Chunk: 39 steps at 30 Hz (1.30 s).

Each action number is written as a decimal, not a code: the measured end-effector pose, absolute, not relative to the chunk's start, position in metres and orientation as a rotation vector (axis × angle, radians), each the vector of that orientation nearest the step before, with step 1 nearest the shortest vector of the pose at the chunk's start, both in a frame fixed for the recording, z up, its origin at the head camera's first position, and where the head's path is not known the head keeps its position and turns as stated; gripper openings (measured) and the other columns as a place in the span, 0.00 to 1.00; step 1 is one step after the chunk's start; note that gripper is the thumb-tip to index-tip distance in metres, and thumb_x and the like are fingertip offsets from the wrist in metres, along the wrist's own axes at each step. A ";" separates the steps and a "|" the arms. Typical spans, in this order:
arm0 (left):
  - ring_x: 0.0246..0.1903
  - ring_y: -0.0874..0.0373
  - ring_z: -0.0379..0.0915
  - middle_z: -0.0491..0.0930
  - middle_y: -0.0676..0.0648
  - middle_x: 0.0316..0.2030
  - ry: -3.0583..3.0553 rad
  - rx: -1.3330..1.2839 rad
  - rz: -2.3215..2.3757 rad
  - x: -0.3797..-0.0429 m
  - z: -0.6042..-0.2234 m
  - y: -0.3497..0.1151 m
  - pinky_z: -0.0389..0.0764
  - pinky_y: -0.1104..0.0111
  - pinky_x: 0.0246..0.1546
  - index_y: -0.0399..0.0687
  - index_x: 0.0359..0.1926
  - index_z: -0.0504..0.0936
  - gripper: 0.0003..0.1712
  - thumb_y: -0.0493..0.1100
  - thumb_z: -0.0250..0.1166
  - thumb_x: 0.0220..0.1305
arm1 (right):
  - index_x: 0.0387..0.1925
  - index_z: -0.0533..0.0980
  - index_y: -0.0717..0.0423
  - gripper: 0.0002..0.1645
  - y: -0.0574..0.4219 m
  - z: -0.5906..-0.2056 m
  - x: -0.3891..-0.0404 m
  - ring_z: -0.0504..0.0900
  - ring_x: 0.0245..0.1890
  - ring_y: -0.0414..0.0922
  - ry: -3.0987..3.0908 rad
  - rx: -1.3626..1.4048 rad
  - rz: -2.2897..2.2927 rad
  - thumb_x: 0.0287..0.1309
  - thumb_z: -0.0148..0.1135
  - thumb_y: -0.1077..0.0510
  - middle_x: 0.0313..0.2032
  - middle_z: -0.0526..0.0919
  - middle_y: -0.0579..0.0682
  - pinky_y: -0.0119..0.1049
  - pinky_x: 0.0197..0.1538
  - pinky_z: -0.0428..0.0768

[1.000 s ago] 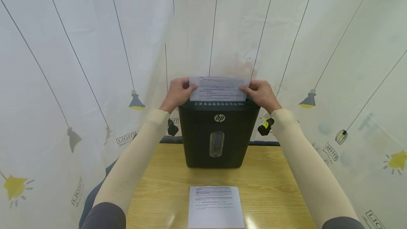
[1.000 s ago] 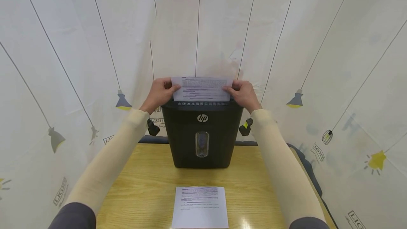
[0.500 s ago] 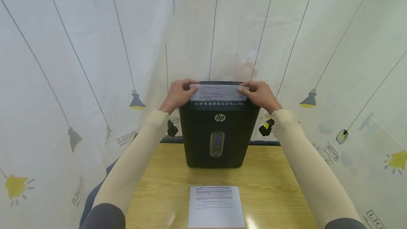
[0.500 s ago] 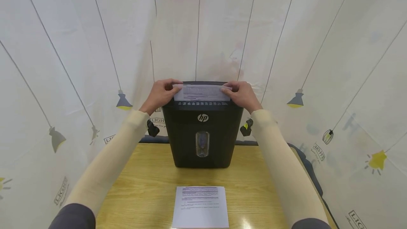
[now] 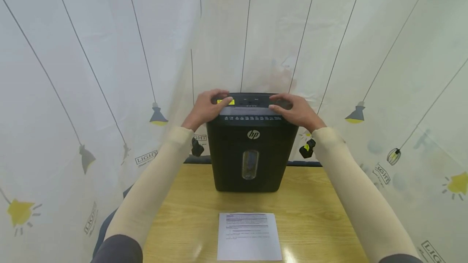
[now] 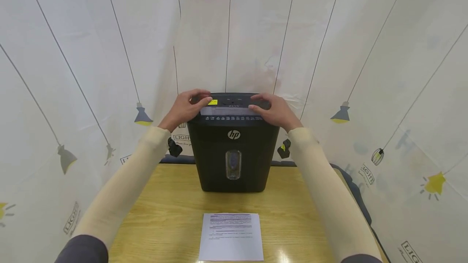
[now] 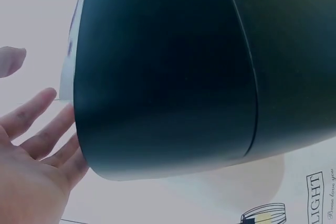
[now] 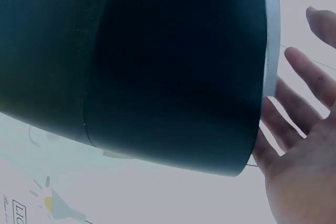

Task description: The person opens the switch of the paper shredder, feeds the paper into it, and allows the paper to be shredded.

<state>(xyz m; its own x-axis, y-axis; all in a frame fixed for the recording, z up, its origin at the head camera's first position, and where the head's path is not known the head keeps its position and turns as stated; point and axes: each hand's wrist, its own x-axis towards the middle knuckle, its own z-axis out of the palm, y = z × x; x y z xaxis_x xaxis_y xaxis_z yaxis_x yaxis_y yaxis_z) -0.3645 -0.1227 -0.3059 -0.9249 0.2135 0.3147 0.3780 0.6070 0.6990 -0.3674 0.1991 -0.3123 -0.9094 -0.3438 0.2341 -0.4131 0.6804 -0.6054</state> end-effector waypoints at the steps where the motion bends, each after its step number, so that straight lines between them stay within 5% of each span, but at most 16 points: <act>1: 0.69 0.48 0.70 0.77 0.46 0.67 -2.639 -0.495 -1.202 -0.364 -0.306 -0.123 0.70 0.50 0.71 0.53 0.69 0.75 0.31 0.61 0.60 0.73 | 0.71 0.71 0.42 0.36 0.199 -0.313 -0.367 0.69 0.73 0.56 -2.788 0.636 1.022 0.68 0.58 0.32 0.75 0.68 0.50 0.62 0.70 0.69; 9: 0.79 0.47 0.52 0.61 0.48 0.78 -2.631 -0.548 -1.061 -0.357 -0.307 -0.127 0.57 0.45 0.77 0.58 0.76 0.65 0.40 0.66 0.60 0.70 | 0.76 0.65 0.42 0.41 0.198 -0.315 -0.362 0.53 0.81 0.58 -2.761 0.719 0.880 0.67 0.63 0.35 0.80 0.58 0.52 0.66 0.76 0.56; 17: 0.81 0.46 0.41 0.48 0.47 0.81 -2.580 -0.580 -0.897 -0.346 -0.312 -0.137 0.58 0.41 0.76 0.61 0.80 0.56 0.50 0.70 0.65 0.64 | 0.79 0.57 0.38 0.51 0.203 -0.316 -0.352 0.46 0.82 0.60 -2.700 0.745 0.766 0.61 0.67 0.33 0.83 0.47 0.50 0.72 0.74 0.54; 39: 0.82 0.48 0.34 0.43 0.46 0.83 -2.488 -0.477 -0.705 -0.317 -0.368 -0.171 0.56 0.40 0.76 0.66 0.82 0.46 0.59 0.72 0.68 0.59 | 0.81 0.50 0.37 0.59 0.233 -0.353 -0.324 0.46 0.81 0.64 -2.594 0.644 0.618 0.57 0.71 0.35 0.83 0.43 0.53 0.73 0.75 0.47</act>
